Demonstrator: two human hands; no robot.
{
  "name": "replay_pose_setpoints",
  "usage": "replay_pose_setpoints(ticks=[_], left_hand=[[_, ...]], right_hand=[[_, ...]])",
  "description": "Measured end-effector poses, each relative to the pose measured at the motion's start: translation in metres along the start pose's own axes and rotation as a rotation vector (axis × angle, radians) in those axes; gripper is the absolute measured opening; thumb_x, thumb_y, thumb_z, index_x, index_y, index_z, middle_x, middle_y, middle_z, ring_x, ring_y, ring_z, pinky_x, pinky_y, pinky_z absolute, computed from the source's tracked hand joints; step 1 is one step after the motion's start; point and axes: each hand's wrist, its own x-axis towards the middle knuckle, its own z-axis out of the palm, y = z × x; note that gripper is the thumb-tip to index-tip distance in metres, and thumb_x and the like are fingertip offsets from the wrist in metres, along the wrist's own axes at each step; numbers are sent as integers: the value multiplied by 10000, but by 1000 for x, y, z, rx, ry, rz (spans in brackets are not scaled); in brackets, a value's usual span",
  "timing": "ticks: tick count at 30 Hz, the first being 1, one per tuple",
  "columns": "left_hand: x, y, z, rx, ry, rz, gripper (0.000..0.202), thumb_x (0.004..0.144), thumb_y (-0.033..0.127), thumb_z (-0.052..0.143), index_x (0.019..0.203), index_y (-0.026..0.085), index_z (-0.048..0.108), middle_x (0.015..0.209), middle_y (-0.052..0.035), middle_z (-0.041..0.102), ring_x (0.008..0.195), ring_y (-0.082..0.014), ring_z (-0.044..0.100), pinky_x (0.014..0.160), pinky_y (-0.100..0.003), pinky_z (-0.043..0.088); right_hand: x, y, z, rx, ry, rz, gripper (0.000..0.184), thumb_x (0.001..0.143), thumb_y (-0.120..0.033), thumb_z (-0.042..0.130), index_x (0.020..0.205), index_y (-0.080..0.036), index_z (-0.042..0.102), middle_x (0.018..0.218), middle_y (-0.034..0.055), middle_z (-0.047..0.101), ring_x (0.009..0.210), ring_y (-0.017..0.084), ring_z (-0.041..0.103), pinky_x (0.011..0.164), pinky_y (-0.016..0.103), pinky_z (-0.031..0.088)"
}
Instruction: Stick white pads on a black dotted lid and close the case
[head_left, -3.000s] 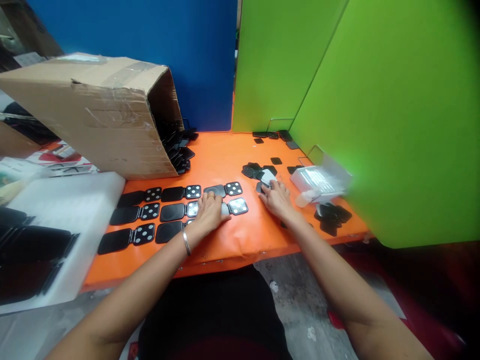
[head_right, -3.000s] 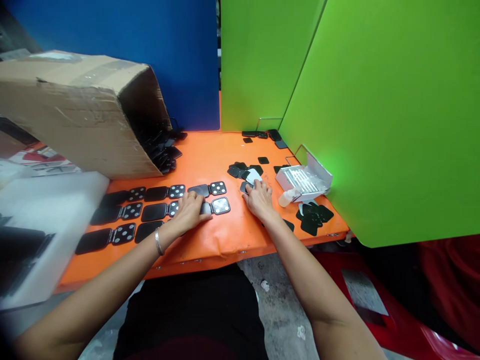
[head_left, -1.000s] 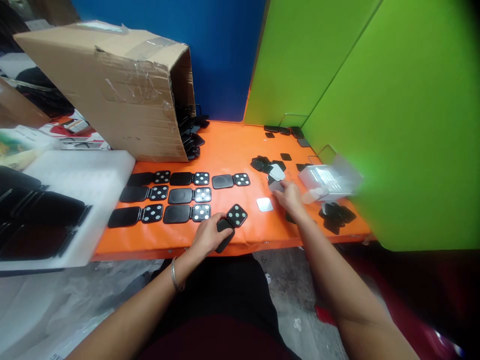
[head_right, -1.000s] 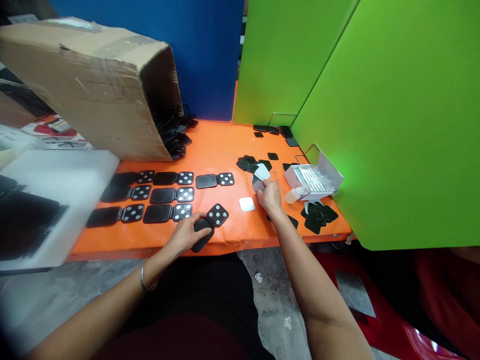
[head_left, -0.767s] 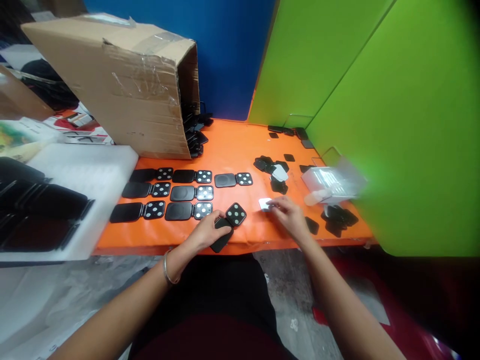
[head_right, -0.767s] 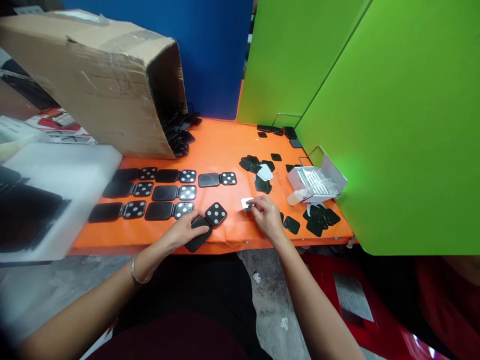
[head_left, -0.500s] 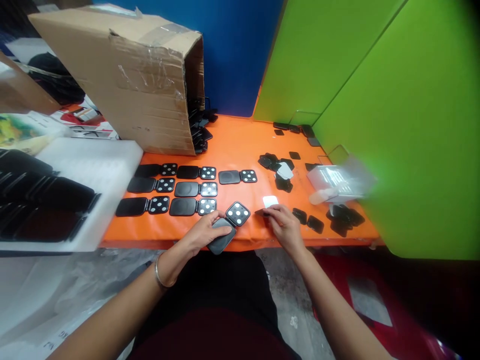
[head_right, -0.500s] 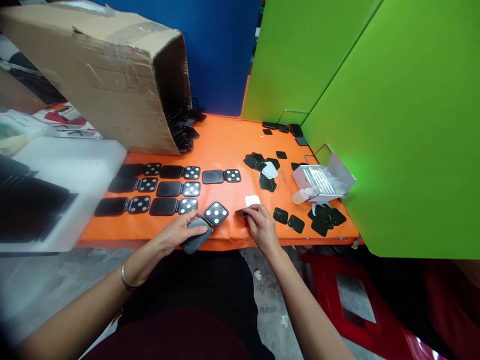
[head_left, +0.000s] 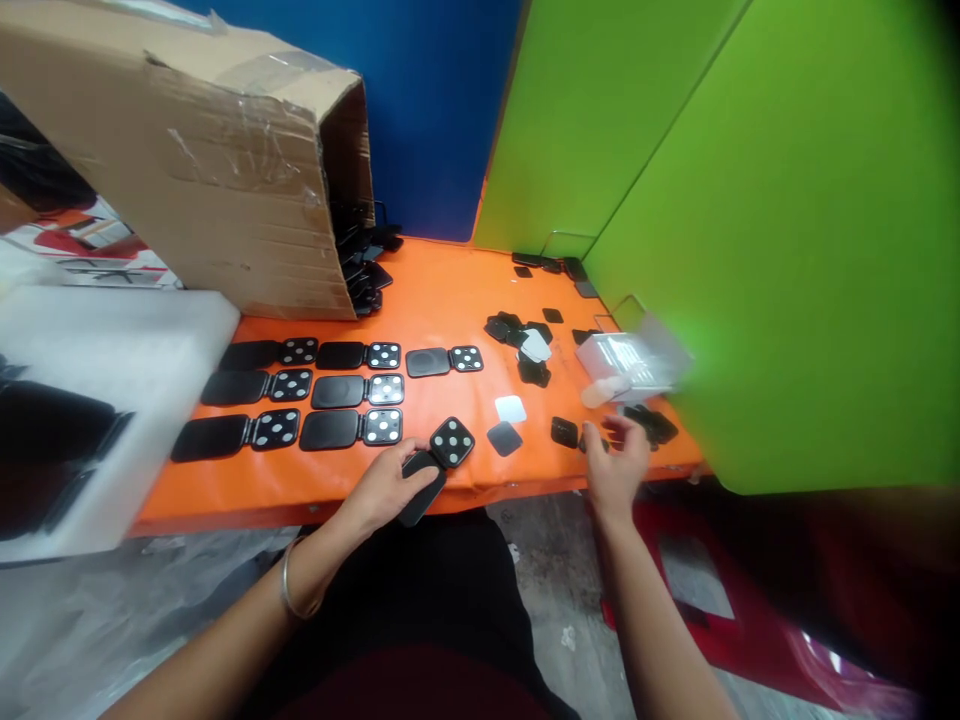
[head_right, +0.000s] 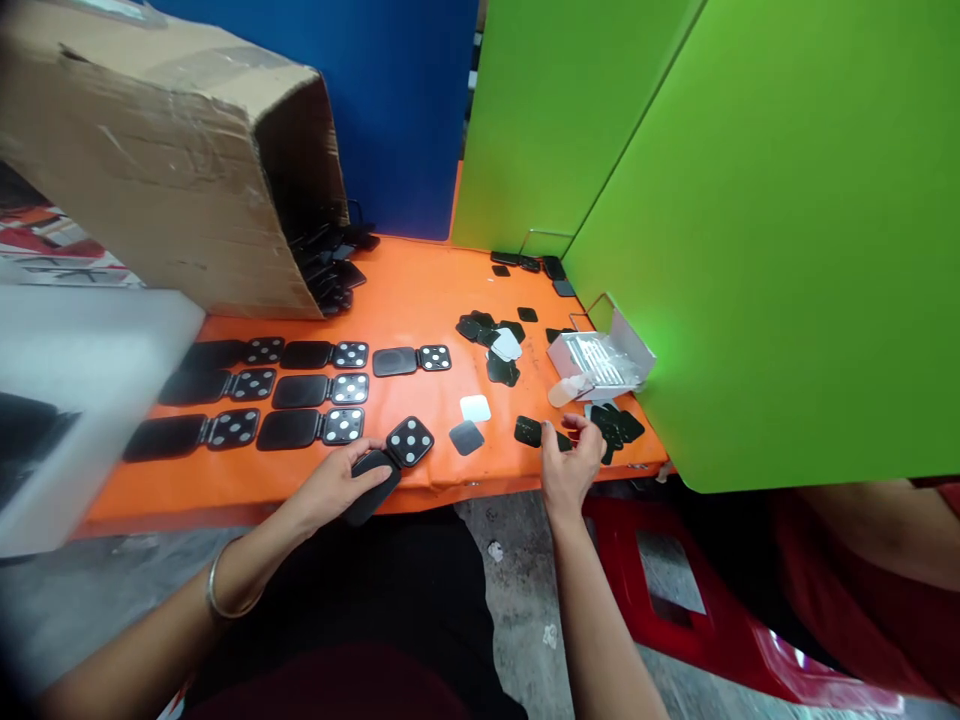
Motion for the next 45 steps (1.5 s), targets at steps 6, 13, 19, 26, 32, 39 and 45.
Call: replay_pose_setpoints(ticks=[6, 13, 19, 26, 32, 39, 45], left_hand=[[12, -1, 10, 334, 84, 196, 296, 846, 247, 560, 1139, 220, 596, 1076, -42, 672, 987, -234, 618, 899, -373, 473], [7, -14, 24, 648, 268, 418, 462, 846, 256, 632, 1288, 208, 504, 1184, -85, 558, 1124, -271, 482, 996, -446, 433], [4, -20, 30, 738, 304, 404, 479, 817, 286, 679, 1263, 191, 532, 1175, -89, 538, 1102, -280, 475, 970, -445, 449], [9, -24, 31, 671, 347, 422, 446, 749, 276, 743, 1174, 239, 614, 1132, -66, 534, 1066, -264, 489, 940, -420, 458], [9, -29, 31, 627, 334, 417, 513, 755, 287, 751, 1240, 253, 585, 1110, -51, 536, 1038, -244, 477, 941, -407, 442], [10, -32, 33, 597, 334, 413, 547, 730, 269, 771, 1243, 250, 581, 1120, -50, 536, 1029, -230, 475, 951, -389, 426], [11, -34, 33, 583, 323, 405, 551, 720, 287, 777, 1236, 273, 585, 1123, -42, 519, 1038, -232, 475, 943, -384, 428]], right_hand=[[41, 33, 18, -23, 114, 165, 416, 690, -448, 651, 967, -142, 595, 923, 113, 637, 812, 243, 556, 813, 425, 460], [61, 40, 36, -156, 87, 123, 244, 668, -419, 635, 699, -178, 607, 725, 80, 605, 758, 262, 542, 777, 432, 442], [53, 17, 28, 17, 68, 163, 221, 636, -378, 647, 715, -195, 553, 695, 32, 594, 689, 215, 553, 708, 379, 471], [4, -45, 6, 788, -439, 525, 319, 640, -356, 699, 871, -211, 534, 716, -6, 623, 586, 167, 590, 557, 315, 483], [-32, -70, 0, 843, -743, 611, 281, 667, -347, 738, 859, -181, 616, 531, -69, 444, 435, 68, 326, 407, 200, 262], [-42, -84, 2, 539, -650, 348, 340, 791, -515, 640, 843, -181, 614, 530, -69, 409, 454, 85, 325, 430, 216, 265], [-39, -97, 9, 255, -424, -6, 333, 807, -514, 621, 781, -182, 614, 678, 9, 606, 631, 158, 530, 578, 258, 415]])
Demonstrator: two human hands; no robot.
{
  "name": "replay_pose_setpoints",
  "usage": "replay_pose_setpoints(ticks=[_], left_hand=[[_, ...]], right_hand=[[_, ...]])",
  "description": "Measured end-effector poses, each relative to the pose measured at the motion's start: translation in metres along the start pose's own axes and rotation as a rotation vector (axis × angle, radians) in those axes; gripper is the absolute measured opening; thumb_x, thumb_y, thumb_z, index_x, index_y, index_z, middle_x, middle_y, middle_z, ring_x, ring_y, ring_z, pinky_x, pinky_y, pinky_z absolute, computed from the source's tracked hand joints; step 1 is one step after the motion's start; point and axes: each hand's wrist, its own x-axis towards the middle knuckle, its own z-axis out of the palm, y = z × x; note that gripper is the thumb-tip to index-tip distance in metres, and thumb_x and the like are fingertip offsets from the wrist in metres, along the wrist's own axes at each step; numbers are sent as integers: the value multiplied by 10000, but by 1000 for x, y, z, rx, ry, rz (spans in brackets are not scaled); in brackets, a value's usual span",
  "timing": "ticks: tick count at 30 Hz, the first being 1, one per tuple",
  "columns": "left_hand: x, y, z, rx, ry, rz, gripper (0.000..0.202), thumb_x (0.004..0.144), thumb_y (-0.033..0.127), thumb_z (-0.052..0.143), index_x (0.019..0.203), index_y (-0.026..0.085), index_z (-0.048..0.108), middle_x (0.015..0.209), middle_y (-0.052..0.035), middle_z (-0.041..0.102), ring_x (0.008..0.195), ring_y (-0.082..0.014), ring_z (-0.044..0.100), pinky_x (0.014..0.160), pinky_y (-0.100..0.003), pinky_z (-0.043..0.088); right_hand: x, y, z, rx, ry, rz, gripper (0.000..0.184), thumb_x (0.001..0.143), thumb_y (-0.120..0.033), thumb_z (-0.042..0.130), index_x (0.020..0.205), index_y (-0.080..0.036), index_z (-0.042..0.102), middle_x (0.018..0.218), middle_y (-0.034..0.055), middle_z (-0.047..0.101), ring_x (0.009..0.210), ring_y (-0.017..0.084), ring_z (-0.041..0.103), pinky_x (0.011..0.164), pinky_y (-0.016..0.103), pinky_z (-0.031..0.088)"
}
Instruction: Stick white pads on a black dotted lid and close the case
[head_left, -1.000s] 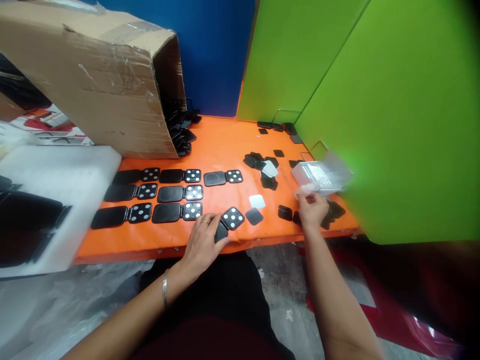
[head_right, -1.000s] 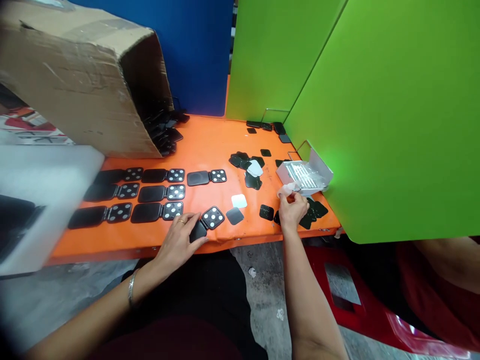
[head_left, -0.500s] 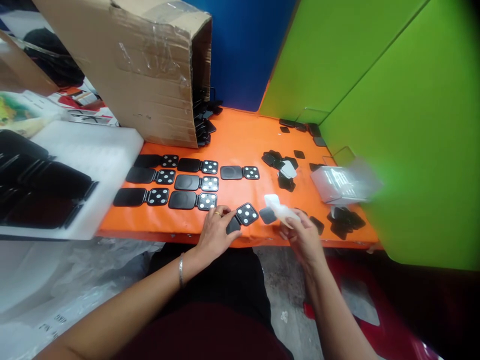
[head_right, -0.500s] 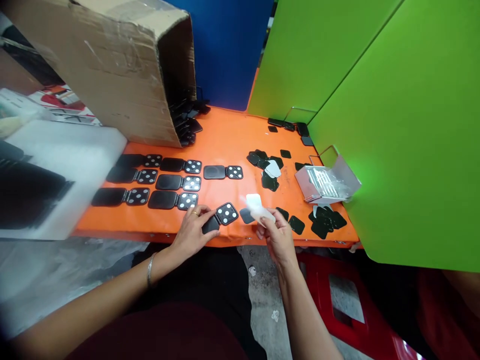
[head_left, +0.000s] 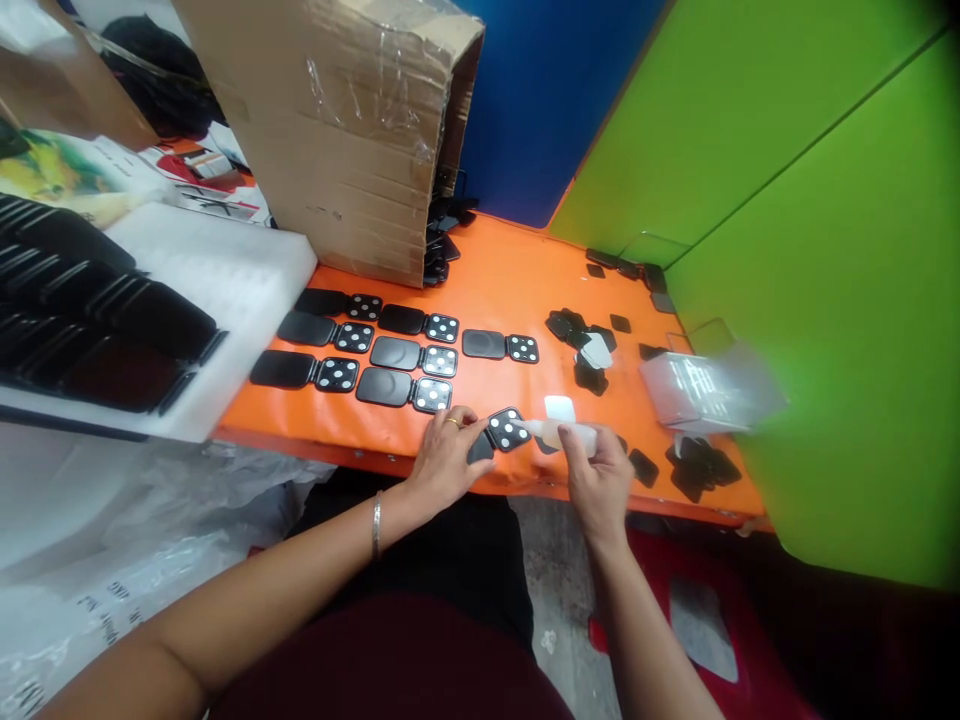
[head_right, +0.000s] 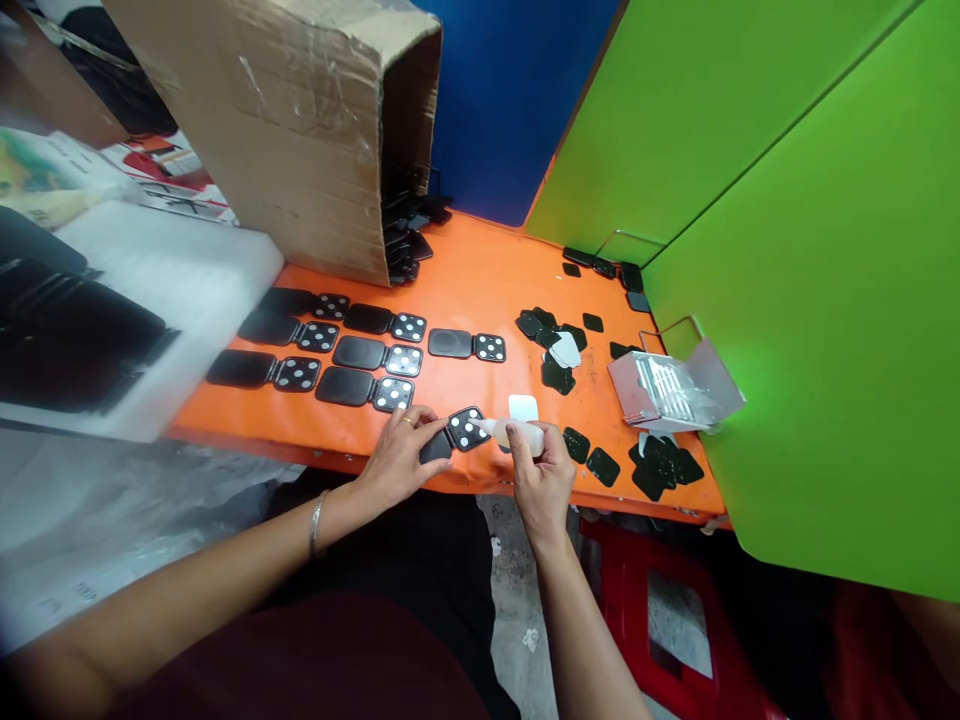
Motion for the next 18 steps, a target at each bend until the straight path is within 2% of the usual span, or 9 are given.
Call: replay_pose_setpoints(ticks=[5, 18], left_hand=[[0, 2, -2, 0, 4, -6, 519, 724, 278, 768, 1213, 276, 594, 1117, -37, 521, 1024, -227, 480, 935, -382, 431], [-1, 5, -5, 20, 12, -9, 537, 729, 286, 776, 1229, 265, 583, 1117, -39, 533, 1031, -229, 473, 927, -376, 436]], right_hand=[[3, 0, 6, -42, -15, -34, 321, 829, -499, 606, 786, -181, 619, 665, 11, 605, 608, 161, 531, 573, 262, 408], [5, 2, 14, -80, -56, -16, 304, 844, -485, 595, 807, -184, 612, 650, -2, 588, 589, 156, 512, 556, 261, 377]])
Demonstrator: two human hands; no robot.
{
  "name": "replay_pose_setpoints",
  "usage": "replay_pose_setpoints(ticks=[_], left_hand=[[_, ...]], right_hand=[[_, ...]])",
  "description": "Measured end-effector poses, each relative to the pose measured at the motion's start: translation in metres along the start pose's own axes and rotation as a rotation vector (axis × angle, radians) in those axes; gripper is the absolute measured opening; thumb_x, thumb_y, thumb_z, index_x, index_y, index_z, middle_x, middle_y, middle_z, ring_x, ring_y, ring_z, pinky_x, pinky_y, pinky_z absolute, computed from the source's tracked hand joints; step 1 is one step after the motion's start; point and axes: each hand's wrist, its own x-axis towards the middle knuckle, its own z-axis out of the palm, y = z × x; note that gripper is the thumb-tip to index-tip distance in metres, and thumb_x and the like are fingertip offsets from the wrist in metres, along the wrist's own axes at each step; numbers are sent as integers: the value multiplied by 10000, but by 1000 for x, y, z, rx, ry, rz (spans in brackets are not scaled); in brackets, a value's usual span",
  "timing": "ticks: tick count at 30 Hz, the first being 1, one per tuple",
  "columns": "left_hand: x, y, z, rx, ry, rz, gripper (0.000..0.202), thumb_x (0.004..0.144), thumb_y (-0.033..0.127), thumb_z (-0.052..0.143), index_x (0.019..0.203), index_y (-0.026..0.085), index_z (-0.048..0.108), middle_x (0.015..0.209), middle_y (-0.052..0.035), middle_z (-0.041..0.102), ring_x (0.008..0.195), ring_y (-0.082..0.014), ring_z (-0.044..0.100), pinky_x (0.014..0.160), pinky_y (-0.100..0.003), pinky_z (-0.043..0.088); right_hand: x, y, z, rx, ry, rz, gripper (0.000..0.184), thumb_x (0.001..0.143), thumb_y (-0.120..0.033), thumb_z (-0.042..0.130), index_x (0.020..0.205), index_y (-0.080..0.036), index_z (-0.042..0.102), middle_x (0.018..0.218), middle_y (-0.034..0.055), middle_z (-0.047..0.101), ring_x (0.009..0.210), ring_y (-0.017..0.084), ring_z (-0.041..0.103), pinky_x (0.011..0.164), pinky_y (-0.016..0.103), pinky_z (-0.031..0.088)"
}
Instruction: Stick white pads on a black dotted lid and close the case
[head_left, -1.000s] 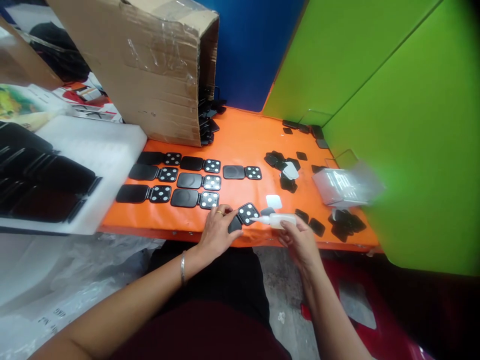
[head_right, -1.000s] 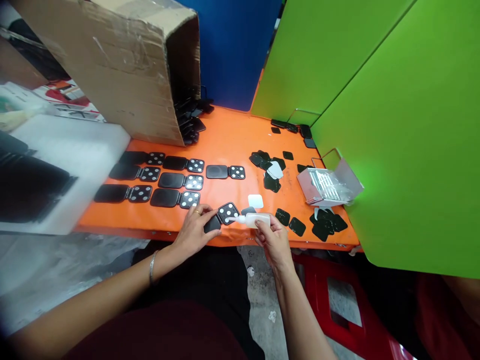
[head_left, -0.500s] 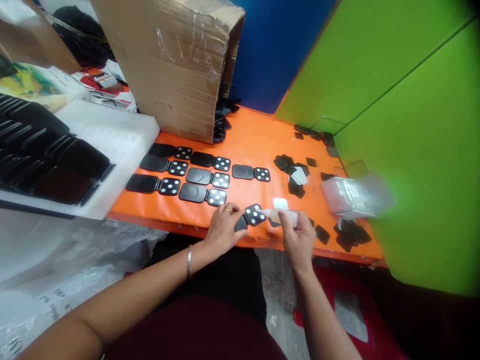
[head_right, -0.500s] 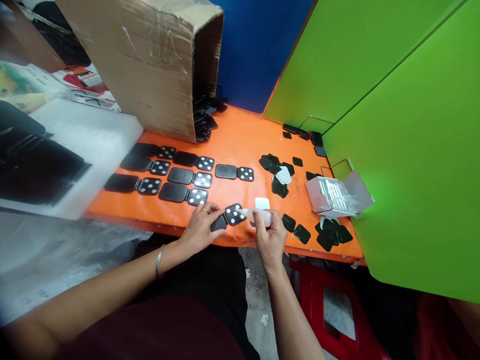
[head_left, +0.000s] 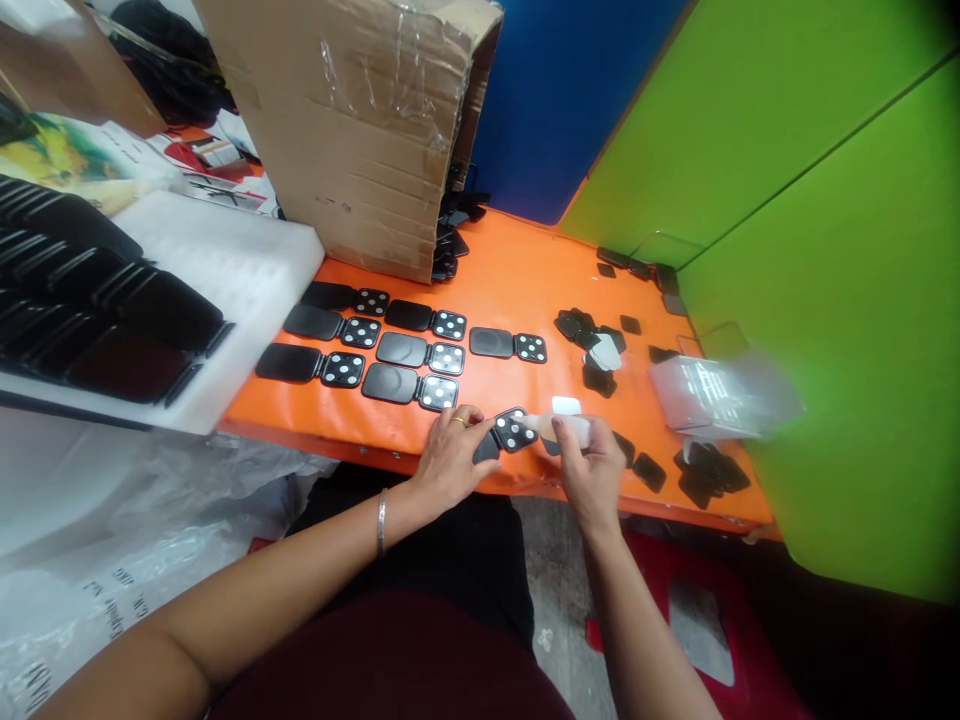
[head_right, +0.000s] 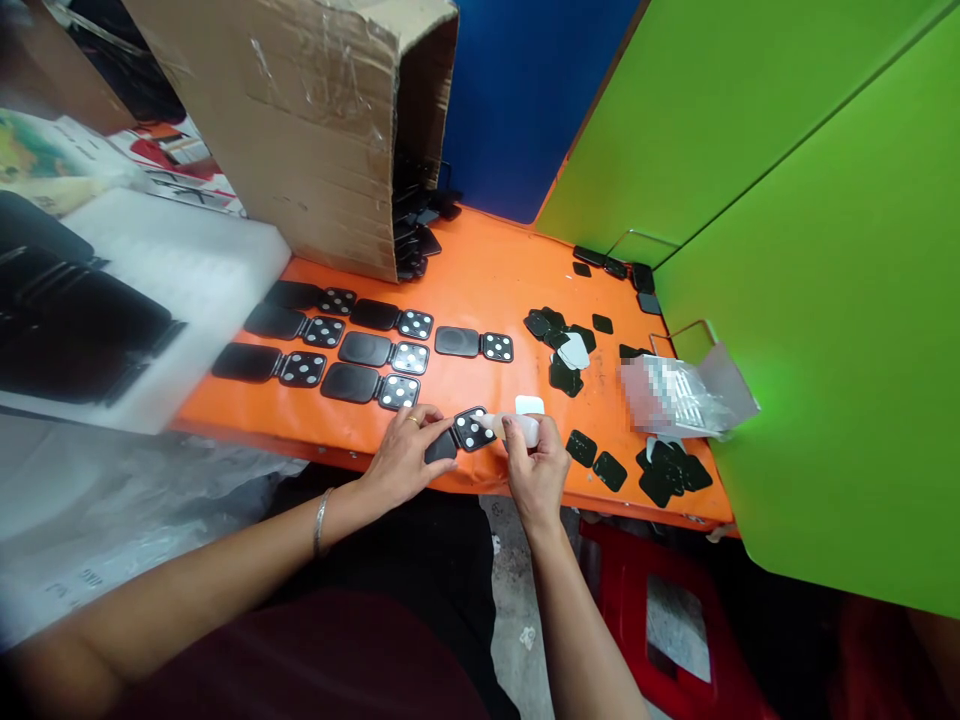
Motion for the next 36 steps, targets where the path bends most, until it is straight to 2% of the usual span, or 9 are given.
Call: replay_pose_setpoints(ticks=[7, 29, 33, 36], left_hand=[[0, -1, 2, 12, 3, -4, 566, 718, 295, 786, 1244, 272, 580, 1116, -38, 534, 1032, -232, 471, 926, -378, 436], [1, -2, 2, 13, -7, 4, 536, 722, 303, 783, 1220, 261, 591, 1132, -46, 536, 1037, -239, 479, 924, -391, 440], [1, -4, 3, 3, -5, 10, 541, 717, 300, 786, 1219, 264, 588, 1136, -49, 533, 1046, -239, 482, 927, -400, 441], [1, -5, 4, -2, -9, 11, 529, 728, 298, 773, 1221, 265, 584, 1139, -49, 530, 1047, -239, 483, 927, -404, 442]], right_hand=[[2, 2, 2, 18, -3, 10, 297, 839, -471, 596, 758, -185, 588, 645, -3, 573, 590, 155, 506, 557, 268, 364], [1, -4, 1, -40, -14, -29, 283, 847, -466, 586, 838, -187, 629, 669, 11, 604, 594, 167, 533, 565, 276, 381], [3, -2, 0, 4, 3, 22, 291, 818, -474, 610, 769, -187, 616, 644, 5, 586, 600, 165, 521, 571, 276, 392], [7, 5, 2, 115, 7, 117, 330, 796, -509, 620, 725, -188, 589, 607, -13, 551, 568, 147, 488, 537, 265, 387]])
